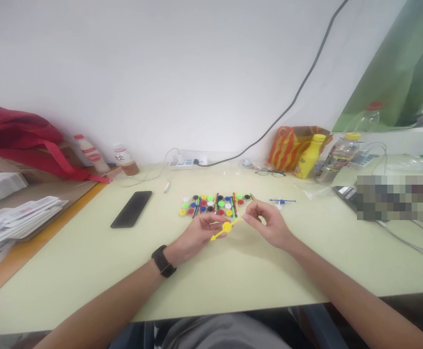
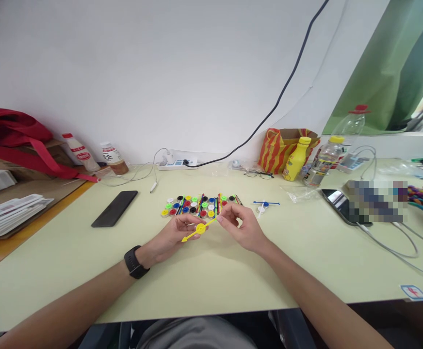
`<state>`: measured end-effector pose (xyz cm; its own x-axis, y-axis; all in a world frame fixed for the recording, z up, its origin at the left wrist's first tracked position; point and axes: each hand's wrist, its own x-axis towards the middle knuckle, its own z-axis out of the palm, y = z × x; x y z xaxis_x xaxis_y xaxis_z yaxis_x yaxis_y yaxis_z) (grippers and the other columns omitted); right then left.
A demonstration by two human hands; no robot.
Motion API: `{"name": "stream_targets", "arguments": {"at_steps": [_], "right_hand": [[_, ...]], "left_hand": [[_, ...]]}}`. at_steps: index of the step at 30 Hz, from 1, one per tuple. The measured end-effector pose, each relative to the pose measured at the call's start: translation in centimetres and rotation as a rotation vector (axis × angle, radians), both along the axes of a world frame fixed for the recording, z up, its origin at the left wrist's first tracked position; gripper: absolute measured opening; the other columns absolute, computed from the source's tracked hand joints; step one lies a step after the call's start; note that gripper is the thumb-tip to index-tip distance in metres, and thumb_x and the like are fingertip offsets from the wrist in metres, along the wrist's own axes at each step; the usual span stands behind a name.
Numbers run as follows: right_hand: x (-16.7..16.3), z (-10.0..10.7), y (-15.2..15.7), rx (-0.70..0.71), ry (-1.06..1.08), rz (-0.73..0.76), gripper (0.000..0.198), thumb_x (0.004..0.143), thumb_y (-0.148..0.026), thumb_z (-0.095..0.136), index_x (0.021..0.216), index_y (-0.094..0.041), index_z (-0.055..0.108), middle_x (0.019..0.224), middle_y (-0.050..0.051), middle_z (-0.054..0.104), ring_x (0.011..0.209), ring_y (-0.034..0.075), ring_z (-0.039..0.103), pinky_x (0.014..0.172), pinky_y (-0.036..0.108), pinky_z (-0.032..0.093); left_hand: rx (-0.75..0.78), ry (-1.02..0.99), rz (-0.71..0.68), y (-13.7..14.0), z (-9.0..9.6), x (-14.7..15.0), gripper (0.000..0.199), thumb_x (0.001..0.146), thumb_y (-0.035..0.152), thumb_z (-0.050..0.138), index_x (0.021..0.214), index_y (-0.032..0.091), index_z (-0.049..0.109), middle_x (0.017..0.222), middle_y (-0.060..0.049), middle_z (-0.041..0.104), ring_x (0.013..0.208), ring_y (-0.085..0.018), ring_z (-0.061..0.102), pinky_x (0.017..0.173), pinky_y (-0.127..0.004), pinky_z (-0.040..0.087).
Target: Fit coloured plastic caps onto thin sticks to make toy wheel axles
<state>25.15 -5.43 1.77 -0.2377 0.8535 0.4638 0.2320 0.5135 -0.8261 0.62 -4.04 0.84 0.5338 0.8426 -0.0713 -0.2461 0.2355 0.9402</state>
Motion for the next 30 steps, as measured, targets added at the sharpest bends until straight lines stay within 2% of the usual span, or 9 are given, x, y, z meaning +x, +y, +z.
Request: {"name": "stream_targets", "arguments": {"at_steps": [3,6,11,18,20,24,27,30], "right_hand": [[-0.1,0.1,-0.1,0.101,-0.057,0.004,0.016,0.095,-0.038,0.068,0.099,-0.023,0.067,0.092,0.006,0.066,0.079,0.019,0.055,0.072,0.034,0.048],[-0.4,0.1,-0.1,0.108,-0.125,0.076,0.021,0.093,-0.038,0.070,0.109,-0.024,0.071,0.107,0.010,0.068,0.099,0.024,0.060,0.082,0.038,0.050],[-0.6,-0.3,-0.1,-0.018,-0.171,0.164,0.019,0.097,-0.039,0.065,0.100,-0.022,0.072,0.086,0.005,0.068,0.079,0.019,0.060,0.076,0.034,0.052],[-0.5,-0.4,-0.5,-0.144,-0.218,0.273,0.018,0.095,-0.038,0.066,0.091,-0.021,0.069,0.081,0.002,0.067,0.072,0.016,0.059,0.067,0.029,0.050],[-0.4,-0.3,-0.5,-0.151,-0.239,0.283,0.020,0.097,-0.039,0.063,0.089,-0.021,0.068,0.079,0.002,0.067,0.071,0.016,0.059,0.066,0.029,0.049],[0.8,0.7,0.0,-0.052,-0.265,0.190,0.020,0.099,-0.039,0.059,0.092,-0.021,0.067,0.083,0.004,0.068,0.075,0.018,0.060,0.071,0.032,0.051],[2.4,2.3,0.3,0.071,-0.287,0.029,0.020,0.098,-0.040,0.061,0.092,-0.023,0.067,0.088,0.007,0.069,0.079,0.021,0.060,0.075,0.035,0.051],[3.9,3.7,-0.4,0.106,-0.358,-0.041,0.019,0.098,-0.042,0.062,0.094,-0.024,0.069,0.090,0.009,0.071,0.082,0.023,0.061,0.076,0.038,0.051]], "left_hand": [[0.032,0.035,0.000,0.1,-0.3,0.1,0.029,0.070,0.019,0.093,0.096,0.019,0.080,0.108,-0.007,0.077,0.103,-0.020,0.072,0.093,-0.031,0.055],[0.089,0.091,0.006,0.1,-0.6,0.2,0.029,0.072,0.022,0.092,0.098,0.019,0.081,0.110,-0.008,0.077,0.102,-0.020,0.072,0.093,-0.031,0.055],[0.133,0.153,-0.028,0.0,-0.7,0.3,0.033,0.076,0.029,0.090,0.106,0.018,0.080,0.110,-0.010,0.079,0.103,-0.023,0.073,0.097,-0.035,0.054],[0.230,0.240,-0.112,-0.1,-1.2,0.5,0.031,0.076,0.035,0.089,0.099,0.016,0.080,0.100,-0.012,0.080,0.093,-0.024,0.074,0.088,-0.035,0.055],[0.263,0.256,-0.097,0.0,-1.4,0.6,0.035,0.075,0.035,0.090,0.103,0.015,0.079,0.100,-0.012,0.078,0.091,-0.024,0.072,0.086,-0.035,0.056],[0.308,0.281,0.000,0.0,-1.6,0.6,0.049,0.068,0.030,0.094,0.111,0.017,0.076,0.107,-0.011,0.073,0.093,-0.020,0.067,0.088,-0.034,0.054],[0.324,0.298,0.008,0.0,-1.6,0.5,0.041,0.072,0.032,0.091,0.107,0.017,0.076,0.109,-0.011,0.070,0.094,-0.019,0.064,0.086,-0.032,0.053],[0.317,0.308,0.002,0.0,-1.5,0.4,0.033,0.076,0.034,0.088,0.103,0.017,0.077,0.104,-0.010,0.069,0.092,-0.018,0.063,0.084,-0.031,0.053]]}}
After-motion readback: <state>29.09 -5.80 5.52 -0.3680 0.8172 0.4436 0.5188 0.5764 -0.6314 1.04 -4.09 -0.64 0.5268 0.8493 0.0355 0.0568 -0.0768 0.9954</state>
